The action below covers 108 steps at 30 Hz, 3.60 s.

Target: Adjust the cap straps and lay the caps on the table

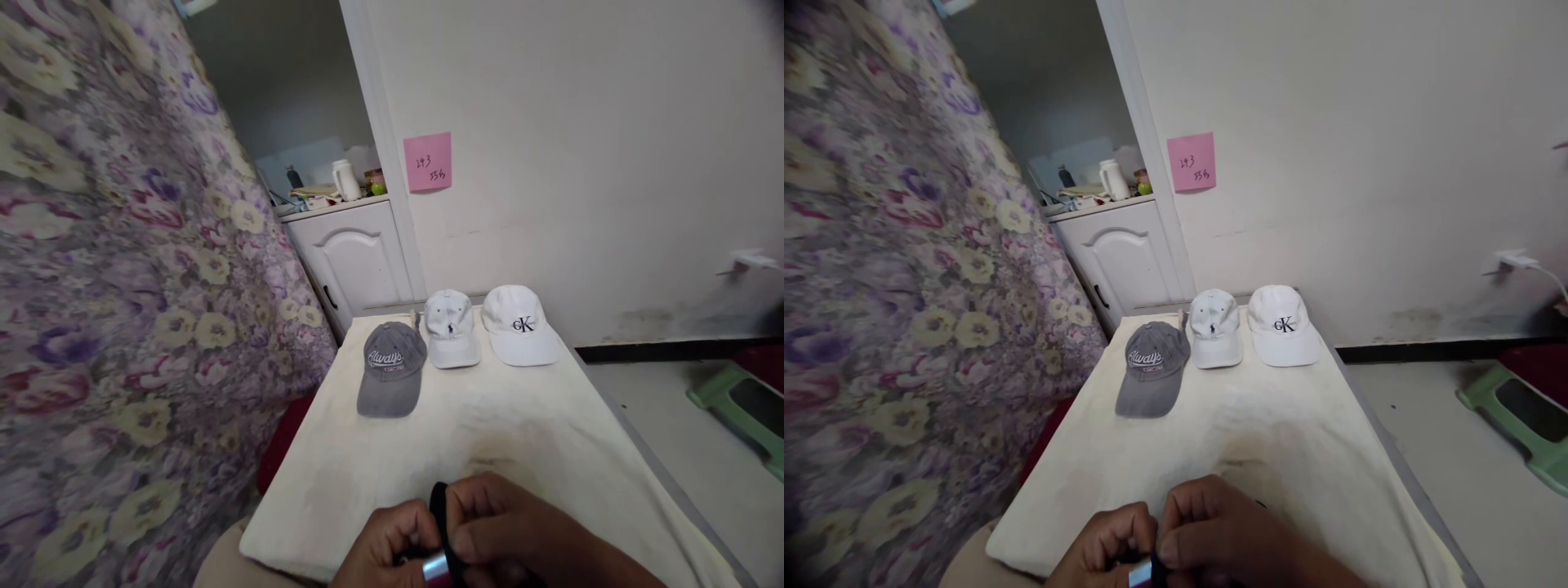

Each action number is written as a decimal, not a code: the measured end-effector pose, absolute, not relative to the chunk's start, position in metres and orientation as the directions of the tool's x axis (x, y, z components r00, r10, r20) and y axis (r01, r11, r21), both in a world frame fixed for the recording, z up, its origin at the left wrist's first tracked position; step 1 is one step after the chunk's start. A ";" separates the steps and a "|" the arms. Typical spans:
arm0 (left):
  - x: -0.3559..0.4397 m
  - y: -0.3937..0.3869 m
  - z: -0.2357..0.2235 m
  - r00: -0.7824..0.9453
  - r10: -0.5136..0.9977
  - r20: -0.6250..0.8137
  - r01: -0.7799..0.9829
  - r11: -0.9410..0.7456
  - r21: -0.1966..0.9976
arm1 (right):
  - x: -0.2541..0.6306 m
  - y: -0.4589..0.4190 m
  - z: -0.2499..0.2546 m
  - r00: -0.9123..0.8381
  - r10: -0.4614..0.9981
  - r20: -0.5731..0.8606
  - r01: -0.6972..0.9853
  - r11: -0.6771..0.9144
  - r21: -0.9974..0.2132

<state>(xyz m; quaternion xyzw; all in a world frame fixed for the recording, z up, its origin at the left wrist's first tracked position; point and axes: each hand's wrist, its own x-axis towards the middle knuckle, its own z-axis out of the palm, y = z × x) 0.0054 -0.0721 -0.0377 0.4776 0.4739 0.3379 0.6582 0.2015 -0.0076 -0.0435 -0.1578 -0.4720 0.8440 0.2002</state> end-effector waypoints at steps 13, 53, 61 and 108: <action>0.006 -0.078 -0.054 0.301 0.942 -0.145 -0.239 0.222 0.945 | 0.203 -0.024 -0.038 -0.753 0.655 -0.061 -0.107 -0.213 -0.971; 0.013 -0.072 -0.046 0.363 0.896 -0.255 0.042 0.258 0.965 | 0.221 -0.020 -0.007 -0.764 0.630 -0.139 0.242 0.080 -0.967; 0.015 -0.071 -0.045 0.374 0.884 -0.281 0.009 0.300 0.954 | 0.228 -0.012 -0.023 -0.823 0.557 -0.114 0.172 0.053 -0.984; 0.010 -0.074 -0.038 0.332 0.897 -0.293 -0.134 0.352 0.926 | 0.225 -0.005 -0.035 -0.872 0.445 -0.204 0.137 -0.177 -0.975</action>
